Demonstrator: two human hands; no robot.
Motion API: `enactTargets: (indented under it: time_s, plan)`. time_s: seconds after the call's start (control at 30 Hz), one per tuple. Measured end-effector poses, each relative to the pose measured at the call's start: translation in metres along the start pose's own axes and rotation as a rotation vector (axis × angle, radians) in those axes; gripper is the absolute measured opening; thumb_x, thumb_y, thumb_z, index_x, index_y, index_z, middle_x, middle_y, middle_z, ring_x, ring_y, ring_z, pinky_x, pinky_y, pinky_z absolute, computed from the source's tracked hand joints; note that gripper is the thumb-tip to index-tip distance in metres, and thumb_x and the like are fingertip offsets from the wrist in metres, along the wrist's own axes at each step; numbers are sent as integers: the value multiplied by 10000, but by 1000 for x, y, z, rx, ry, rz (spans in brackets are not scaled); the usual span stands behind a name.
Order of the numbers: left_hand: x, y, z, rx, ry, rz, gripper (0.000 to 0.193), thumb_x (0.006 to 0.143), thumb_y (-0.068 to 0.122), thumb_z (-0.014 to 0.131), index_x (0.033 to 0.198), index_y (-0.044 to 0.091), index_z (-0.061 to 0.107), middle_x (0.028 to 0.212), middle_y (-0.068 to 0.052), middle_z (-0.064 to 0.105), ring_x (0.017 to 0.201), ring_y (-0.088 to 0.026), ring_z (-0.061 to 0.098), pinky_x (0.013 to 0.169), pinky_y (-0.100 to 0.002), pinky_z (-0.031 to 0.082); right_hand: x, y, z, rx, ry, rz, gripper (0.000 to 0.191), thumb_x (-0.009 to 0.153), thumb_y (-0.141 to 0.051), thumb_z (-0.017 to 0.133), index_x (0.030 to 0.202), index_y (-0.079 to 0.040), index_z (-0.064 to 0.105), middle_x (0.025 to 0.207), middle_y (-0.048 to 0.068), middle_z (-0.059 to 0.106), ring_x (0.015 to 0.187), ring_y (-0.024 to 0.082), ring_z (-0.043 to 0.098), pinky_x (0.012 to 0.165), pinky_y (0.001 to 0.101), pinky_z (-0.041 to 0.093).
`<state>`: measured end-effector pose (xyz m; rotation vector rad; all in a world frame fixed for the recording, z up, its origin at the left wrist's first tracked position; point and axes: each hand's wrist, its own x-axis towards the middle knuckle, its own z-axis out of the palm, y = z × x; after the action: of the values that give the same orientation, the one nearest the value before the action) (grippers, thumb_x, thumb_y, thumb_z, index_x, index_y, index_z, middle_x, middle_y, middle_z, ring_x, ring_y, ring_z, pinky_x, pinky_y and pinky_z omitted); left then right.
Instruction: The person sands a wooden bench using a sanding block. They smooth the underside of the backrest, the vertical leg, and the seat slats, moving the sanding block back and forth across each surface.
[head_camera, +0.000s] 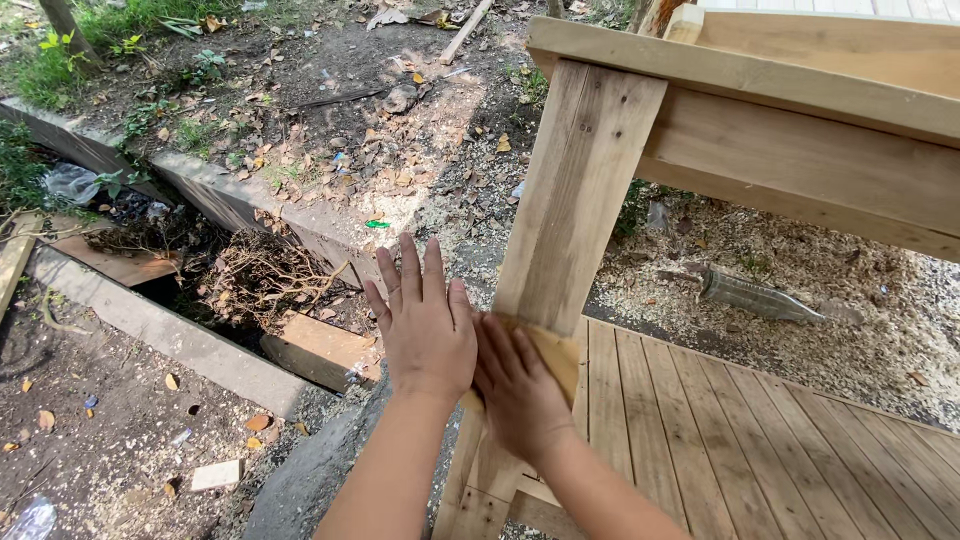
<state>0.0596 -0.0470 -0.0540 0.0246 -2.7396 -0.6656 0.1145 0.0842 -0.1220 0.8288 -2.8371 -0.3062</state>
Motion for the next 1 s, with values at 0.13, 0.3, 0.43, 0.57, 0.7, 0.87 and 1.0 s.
enactTargets:
  time_s: [0.13,0.3,0.43,0.57,0.7,0.87,1.0]
  plan:
    - [-4,2,-9,40,-21,33,613,1056,402,297,1588,97,296,1686,-158,137,1556,-359,6,1227,-533,-34,-4,4,12,-2,-8,-211,744,926,-314,443,1588,-45,241,1669,164,238,1550,327,160,1250,482,96]
    - [5,9,-19,19,-37,9,611,1053,395,304,1596,116,288,1688,-139,142,1567,-347,-3,1238,-539,-37,68,109,-50,-70,332,82,696,1043,-438,353,1629,-77,251,1702,201,120,1577,363,58,1265,498,24]
    - [13,11,-23,46,26,67,605,1061,392,296,1595,110,280,1691,-152,141,1563,-354,-6,1231,-538,-34,92,139,-78,38,410,203,719,1065,-478,335,1658,-90,218,1726,177,55,1590,361,2,1272,532,-5]
    - [13,8,-19,55,8,69,612,1057,397,286,1602,121,262,1691,-147,132,1559,-349,-15,1226,-535,-46,59,77,-44,-193,213,265,788,1034,-487,393,1659,-42,213,1725,179,67,1582,346,18,1254,524,6]
    - [7,1,-15,69,0,55,611,1058,393,281,1607,126,253,1692,-131,129,1564,-342,-14,1230,-523,-45,-9,-8,4,54,105,26,817,909,-434,504,1612,-102,253,1690,144,167,1550,357,118,1234,537,29]
    - [7,-1,-21,51,7,87,617,1052,394,299,1604,118,271,1693,-147,139,1559,-352,-3,1227,-530,-46,0,19,1,-66,126,21,798,874,-397,539,1595,-161,292,1688,144,181,1551,356,97,1234,518,14]
    - [19,8,-28,75,39,88,595,1056,384,313,1589,118,294,1686,-147,157,1559,-354,15,1231,-532,-42,75,103,-51,-99,382,294,752,1060,-520,397,1645,-59,294,1733,186,116,1603,343,19,1274,526,-19]
